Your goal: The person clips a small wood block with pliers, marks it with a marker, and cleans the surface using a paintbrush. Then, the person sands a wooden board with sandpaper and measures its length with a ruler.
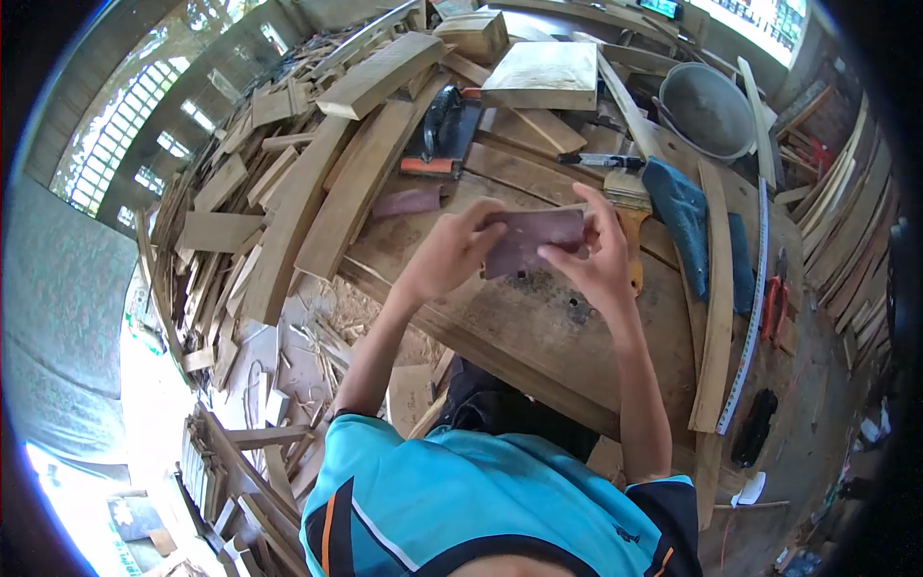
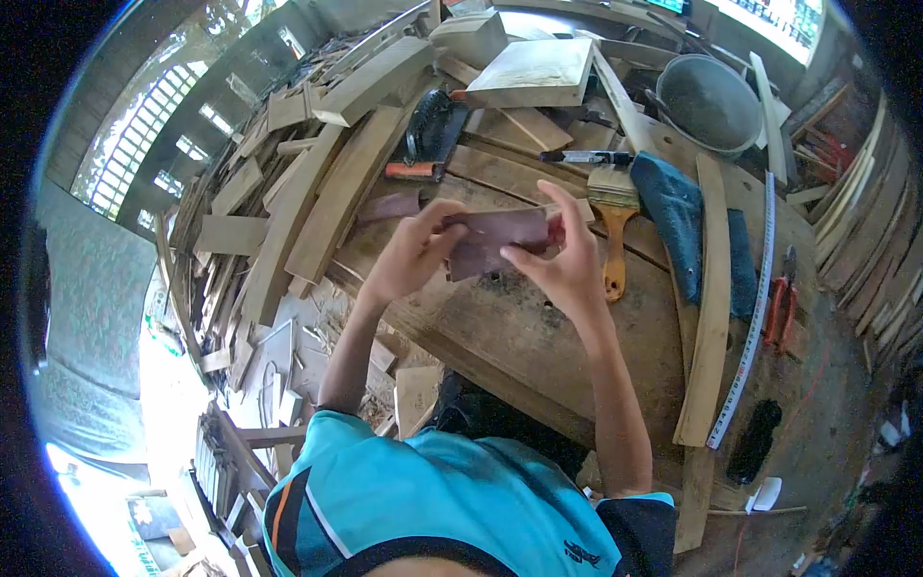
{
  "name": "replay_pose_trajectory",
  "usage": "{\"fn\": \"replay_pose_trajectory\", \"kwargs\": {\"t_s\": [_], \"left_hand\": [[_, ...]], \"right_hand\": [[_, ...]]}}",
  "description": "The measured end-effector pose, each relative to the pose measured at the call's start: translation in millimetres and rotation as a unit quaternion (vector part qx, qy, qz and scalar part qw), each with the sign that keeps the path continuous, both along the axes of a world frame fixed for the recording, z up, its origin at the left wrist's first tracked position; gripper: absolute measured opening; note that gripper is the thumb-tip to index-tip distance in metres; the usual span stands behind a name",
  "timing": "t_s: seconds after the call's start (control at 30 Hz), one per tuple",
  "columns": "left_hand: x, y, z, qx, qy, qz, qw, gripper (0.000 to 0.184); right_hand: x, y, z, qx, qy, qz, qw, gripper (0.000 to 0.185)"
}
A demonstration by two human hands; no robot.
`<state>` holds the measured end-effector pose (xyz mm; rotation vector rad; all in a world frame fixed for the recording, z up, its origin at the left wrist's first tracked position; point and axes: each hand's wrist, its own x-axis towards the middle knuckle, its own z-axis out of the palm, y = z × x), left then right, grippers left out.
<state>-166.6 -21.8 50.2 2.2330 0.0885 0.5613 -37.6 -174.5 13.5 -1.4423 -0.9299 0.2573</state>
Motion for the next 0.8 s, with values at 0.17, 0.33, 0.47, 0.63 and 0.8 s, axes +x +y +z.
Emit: {"fn": "replay_pose_trajectory", "kwargs": {"t_s": [0.17, 0.33, 0.47, 0.63, 0.8], "left_hand": [[-23, -14, -24, -0.228, 0.047, 0.057, 0.971, 0.018], [-24, -44, -38, -0.102, -0.119, 0.157, 0.975, 0.017], [-39, -35, -41, -0.101, -0.027, 0.172, 0.980, 0.029], [-85, 24, -29, 0.323, -0.097, 0.450, 0.827, 0.057], [-139, 94, -72, 0.205, -0.028, 0.562, 0.801, 0.069]], "right_hand": [[-11, -7, 13, 0.006, 0.212, 0.166, 0.963, 0.050], [-22, -7, 9, -0.119, 0.202, 0.242, 0.941, 0.029], [-26, -2, 6, -0.087, 0.153, 0.252, 0.952, 0.027], [-20, -6, -1, -0.153, 0.174, 0.187, 0.955, 0.029], [-17, -2, -3, -0.127, 0.236, 0.125, 0.955, 0.034]]}}
